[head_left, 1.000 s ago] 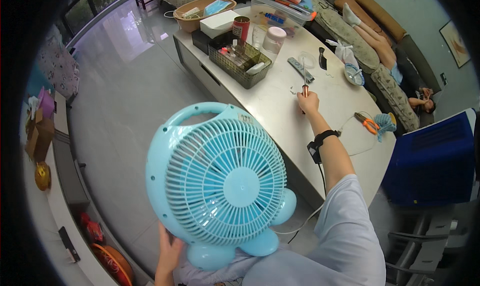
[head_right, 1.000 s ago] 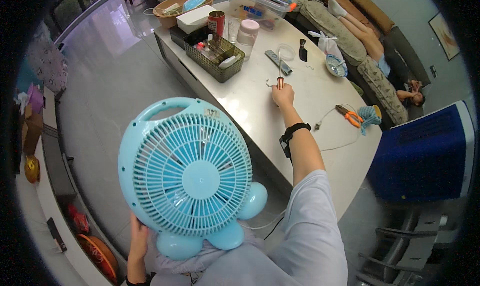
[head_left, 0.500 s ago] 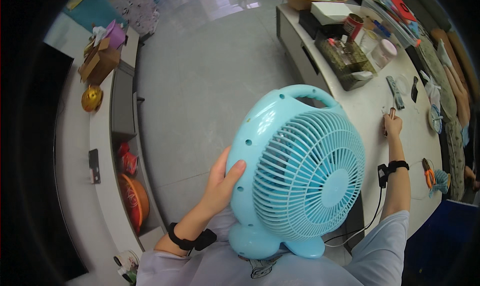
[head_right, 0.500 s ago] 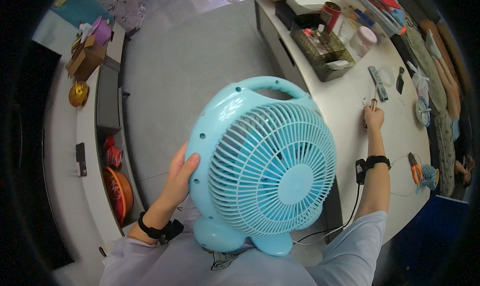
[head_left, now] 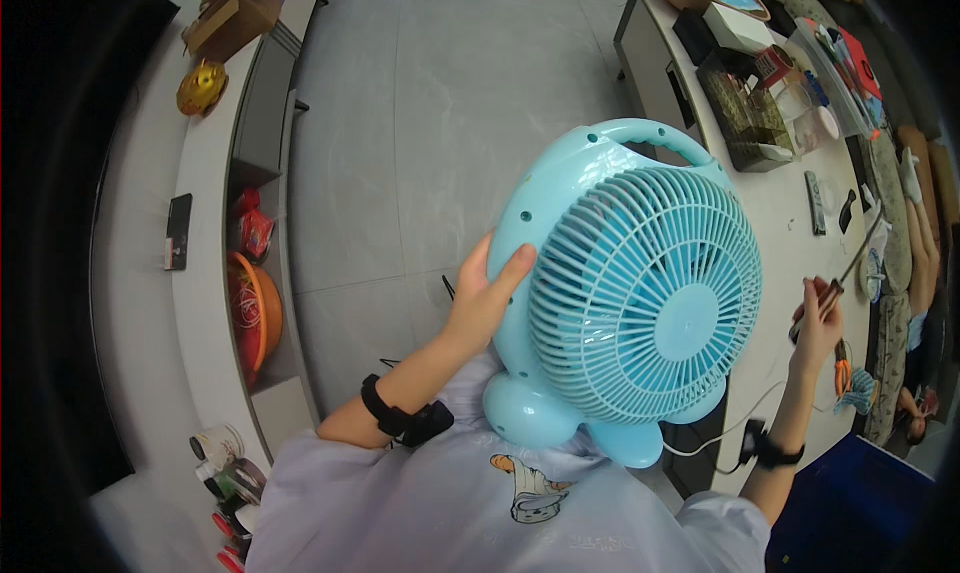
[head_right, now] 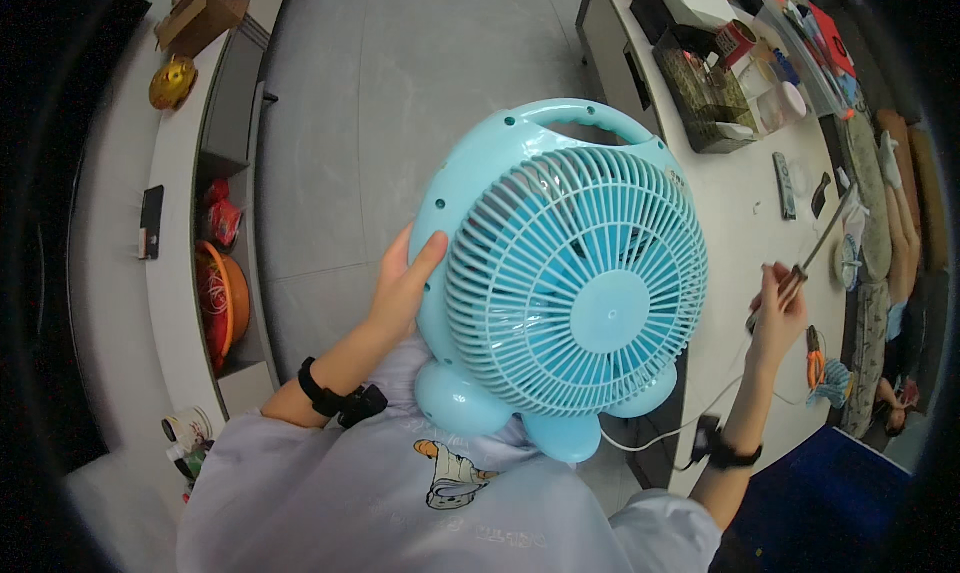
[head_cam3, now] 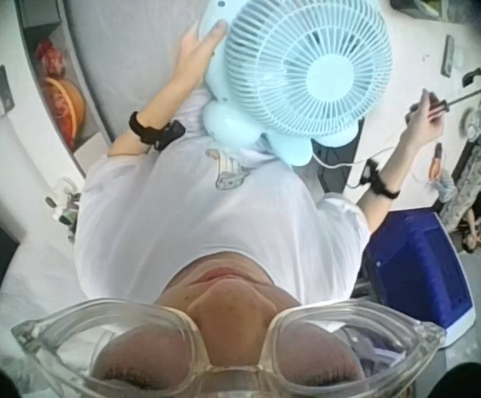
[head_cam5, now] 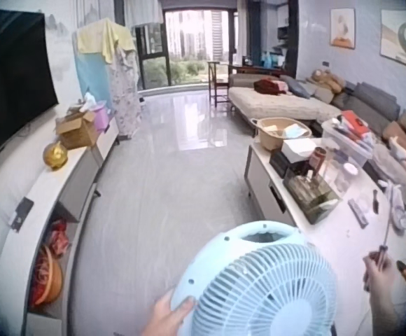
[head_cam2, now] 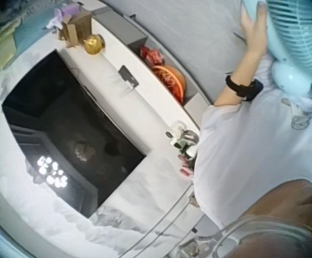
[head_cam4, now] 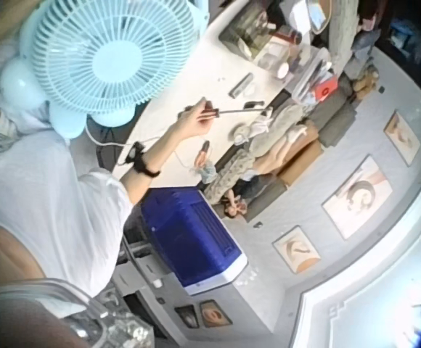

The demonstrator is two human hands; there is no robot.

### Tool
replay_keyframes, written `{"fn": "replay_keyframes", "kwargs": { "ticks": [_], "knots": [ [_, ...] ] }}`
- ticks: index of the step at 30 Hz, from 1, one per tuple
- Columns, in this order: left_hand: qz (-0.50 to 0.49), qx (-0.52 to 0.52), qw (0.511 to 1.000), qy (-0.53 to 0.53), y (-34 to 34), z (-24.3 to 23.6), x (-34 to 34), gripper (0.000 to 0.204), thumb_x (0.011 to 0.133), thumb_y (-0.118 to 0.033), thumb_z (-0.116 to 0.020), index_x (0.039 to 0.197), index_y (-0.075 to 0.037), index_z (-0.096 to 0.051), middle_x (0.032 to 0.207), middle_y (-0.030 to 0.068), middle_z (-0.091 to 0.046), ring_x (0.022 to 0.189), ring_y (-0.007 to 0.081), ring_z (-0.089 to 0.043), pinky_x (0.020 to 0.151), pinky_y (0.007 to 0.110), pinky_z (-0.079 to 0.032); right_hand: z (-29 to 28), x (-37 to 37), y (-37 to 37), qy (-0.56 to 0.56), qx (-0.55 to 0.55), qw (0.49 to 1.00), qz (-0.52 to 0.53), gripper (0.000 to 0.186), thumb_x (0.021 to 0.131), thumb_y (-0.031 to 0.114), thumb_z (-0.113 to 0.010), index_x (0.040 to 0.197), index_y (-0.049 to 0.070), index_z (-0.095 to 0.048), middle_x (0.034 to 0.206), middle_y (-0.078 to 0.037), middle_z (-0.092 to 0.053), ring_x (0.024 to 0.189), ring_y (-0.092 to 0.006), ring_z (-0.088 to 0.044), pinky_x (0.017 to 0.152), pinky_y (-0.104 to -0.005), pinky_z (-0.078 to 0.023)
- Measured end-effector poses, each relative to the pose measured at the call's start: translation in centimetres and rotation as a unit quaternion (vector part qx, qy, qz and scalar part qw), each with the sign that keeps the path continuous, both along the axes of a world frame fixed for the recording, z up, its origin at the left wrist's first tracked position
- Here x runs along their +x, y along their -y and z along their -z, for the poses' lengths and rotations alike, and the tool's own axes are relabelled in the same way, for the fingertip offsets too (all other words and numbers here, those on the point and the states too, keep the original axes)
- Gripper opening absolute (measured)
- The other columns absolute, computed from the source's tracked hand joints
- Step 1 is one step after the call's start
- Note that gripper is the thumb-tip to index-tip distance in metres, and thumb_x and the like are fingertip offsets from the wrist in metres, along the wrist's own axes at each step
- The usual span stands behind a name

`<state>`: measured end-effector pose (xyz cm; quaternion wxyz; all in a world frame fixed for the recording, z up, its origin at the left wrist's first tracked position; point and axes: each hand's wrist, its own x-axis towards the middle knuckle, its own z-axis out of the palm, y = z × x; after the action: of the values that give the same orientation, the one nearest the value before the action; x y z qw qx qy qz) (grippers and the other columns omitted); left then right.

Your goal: Using a screwdriver to repair or assemble a small blue electric fan.

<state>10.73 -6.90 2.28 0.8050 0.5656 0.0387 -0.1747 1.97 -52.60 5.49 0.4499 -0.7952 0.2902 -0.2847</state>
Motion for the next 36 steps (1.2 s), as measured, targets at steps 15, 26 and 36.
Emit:
{"fn": "replay_keyframes", "kwargs": {
  "ticks": [15, 26, 36],
  "knots": [
    [-0.121, -0.178, 0.977, -0.007, -1.5, 0.7, -7.8, 0.042, 0.105, -0.026, -0.063, 0.140, -0.005, -0.052, 0.127, 0.0078, -0.062, 0.113, 0.0168, -0.061, 0.096, 0.033, -0.051, -7.1, -5.4, -36.2, -0.084, -0.005, 0.931, -0.355, 0.021, 0.084, 0.000, -0.077, 0.104, 0.002, -0.070, 0.085, -0.004, -0.075, 0.071, -0.0090, -0.065, 0.065, -0.0252, -0.051],
    [-0.105, -0.184, 0.977, -0.005, -2.6, 0.5, -8.6, 0.055, 0.102, -0.033, -0.064, 0.146, -0.007, -0.044, 0.127, 0.0107, -0.058, 0.115, 0.0191, -0.058, 0.094, 0.034, -0.050, -5.0, -5.7, -40.1, -0.105, -0.302, 0.903, -0.288, 0.014, 0.085, 0.012, -0.075, 0.096, 0.011, -0.067, 0.071, -0.011, -0.067, 0.062, -0.0325, -0.067, 0.055, -0.0417, -0.048],
    [-0.124, -0.225, 0.966, 0.006, -2.1, 1.9, -8.4, 0.050, 0.102, -0.031, -0.066, 0.139, -0.004, -0.046, 0.121, 0.0088, -0.059, 0.107, 0.0153, -0.060, 0.090, 0.031, -0.051, -4.0, -5.6, -40.8, -0.078, -0.411, 0.867, -0.272, 0.015, 0.082, 0.009, -0.075, 0.094, 0.012, -0.066, 0.067, -0.008, -0.065, 0.059, -0.0285, -0.065, 0.052, -0.0397, -0.047]
  ]
}}
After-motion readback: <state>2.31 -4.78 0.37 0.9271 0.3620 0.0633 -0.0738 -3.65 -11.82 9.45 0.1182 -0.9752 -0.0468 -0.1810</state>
